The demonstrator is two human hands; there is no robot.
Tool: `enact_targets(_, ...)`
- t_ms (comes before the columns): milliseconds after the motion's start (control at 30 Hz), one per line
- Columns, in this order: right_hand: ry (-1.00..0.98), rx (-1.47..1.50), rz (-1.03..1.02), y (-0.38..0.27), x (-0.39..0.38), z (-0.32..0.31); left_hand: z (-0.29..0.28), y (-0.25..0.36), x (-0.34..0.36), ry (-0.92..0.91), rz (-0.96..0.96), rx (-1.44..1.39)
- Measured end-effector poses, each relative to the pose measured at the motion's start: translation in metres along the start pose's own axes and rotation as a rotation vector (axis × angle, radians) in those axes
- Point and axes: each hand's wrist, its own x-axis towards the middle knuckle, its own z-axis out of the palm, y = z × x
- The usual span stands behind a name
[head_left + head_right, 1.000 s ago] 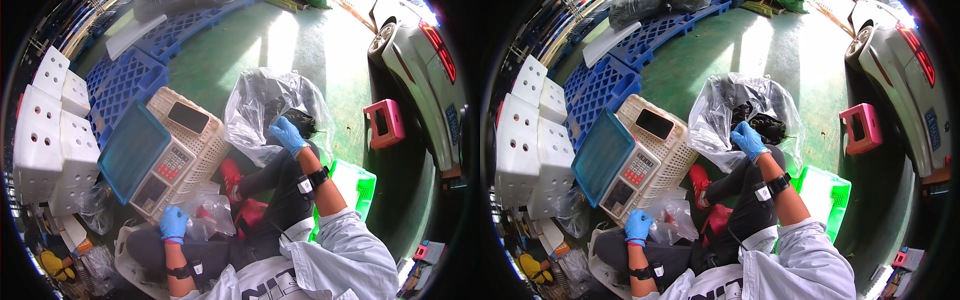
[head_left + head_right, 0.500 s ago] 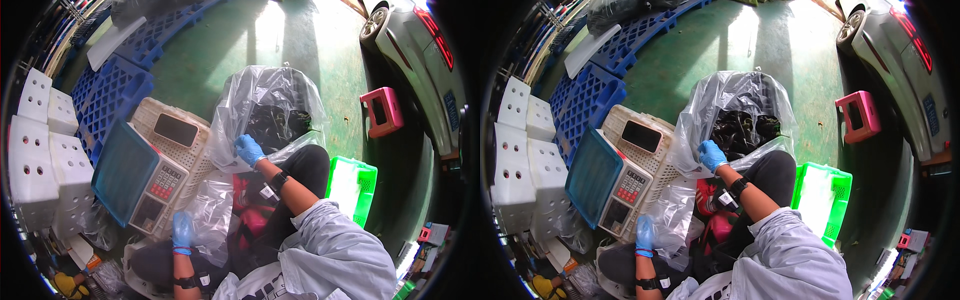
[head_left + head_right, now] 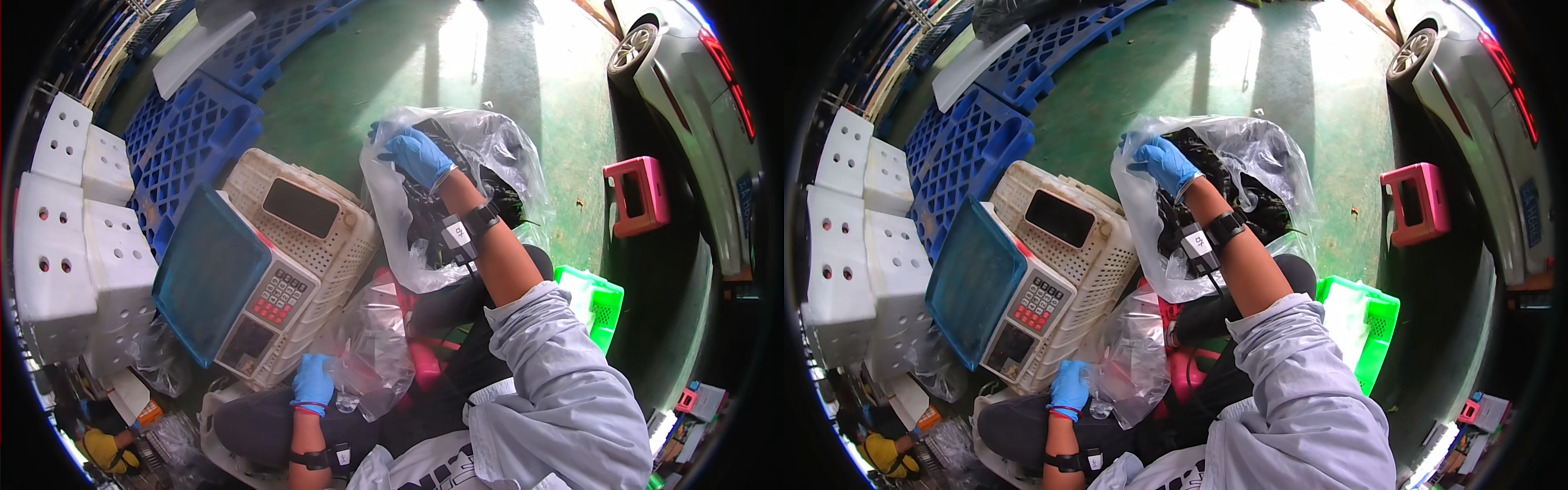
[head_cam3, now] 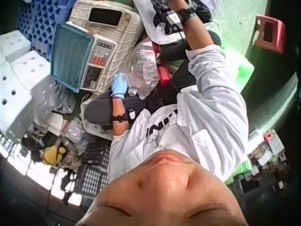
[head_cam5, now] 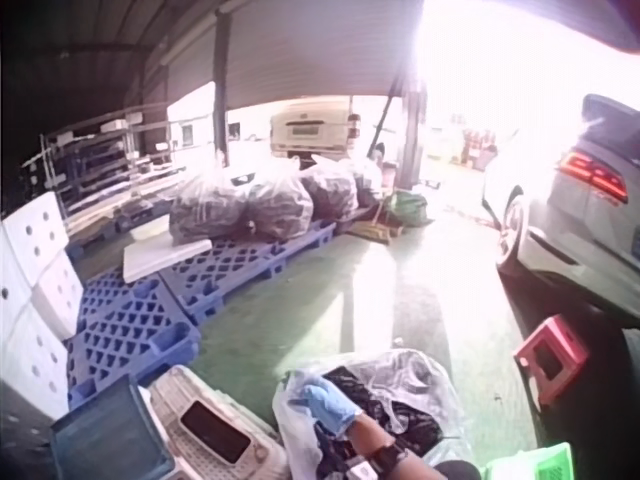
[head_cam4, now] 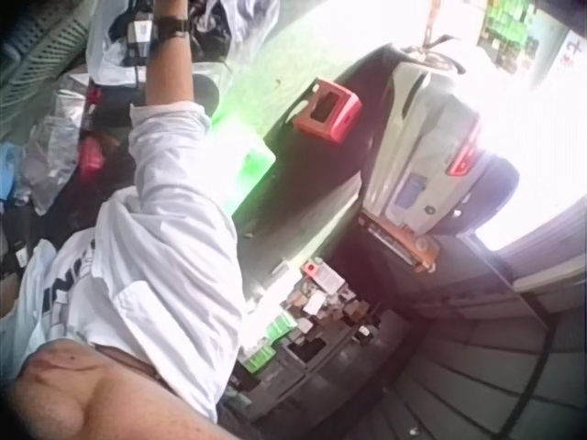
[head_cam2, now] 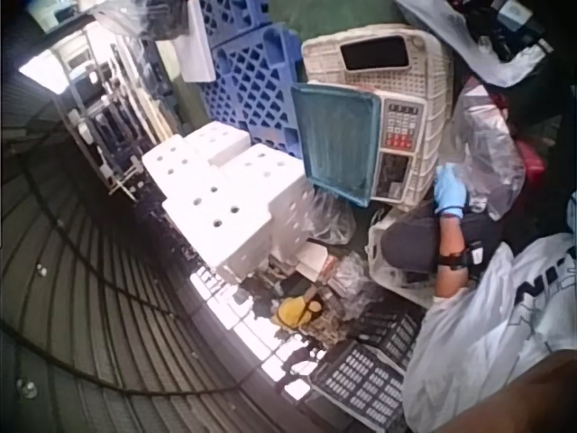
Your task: The person is sorting small black plastic items from a large bag, weighing them on a scale, and placing them into individual plastic bags.
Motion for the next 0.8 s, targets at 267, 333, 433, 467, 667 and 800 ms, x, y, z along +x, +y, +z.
enact_targets(267, 0.673, -0.925, -0.439, 0.013, -0.014, -0.059, 0.002, -0.012, 0.004, 0.055, 0.011, -0.651)
enact_targets(333, 1.081, -1.024, -0.039, 0.043, -0.057, -0.152, -0.001, 0.028, 0.023, -0.039, 0.050, -0.786)
enact_targets(433, 0.721, -1.462, 0.059, 0.100, -0.087, -0.097, -0.026, 0.028, 0.006, -0.129, -0.175, -1.556)
enact_targets(467, 0.592, -1.648, 0.020, 0.106, -0.091, -0.087, -0.027, 0.025, 0.007, -0.125, -0.173, -1.556)
enact_targets(667, 0.396, -1.092, -0.138, 0.088, -0.071, -0.046, 0.009, -0.001, 0.026, -0.098, -0.063, -0.881)
enact_targets(800, -0.082, -0.709, -0.320, 0.010, -0.041, 0.024, -0.003, 0.013, 0.017, 0.089, -0.068, -0.641)
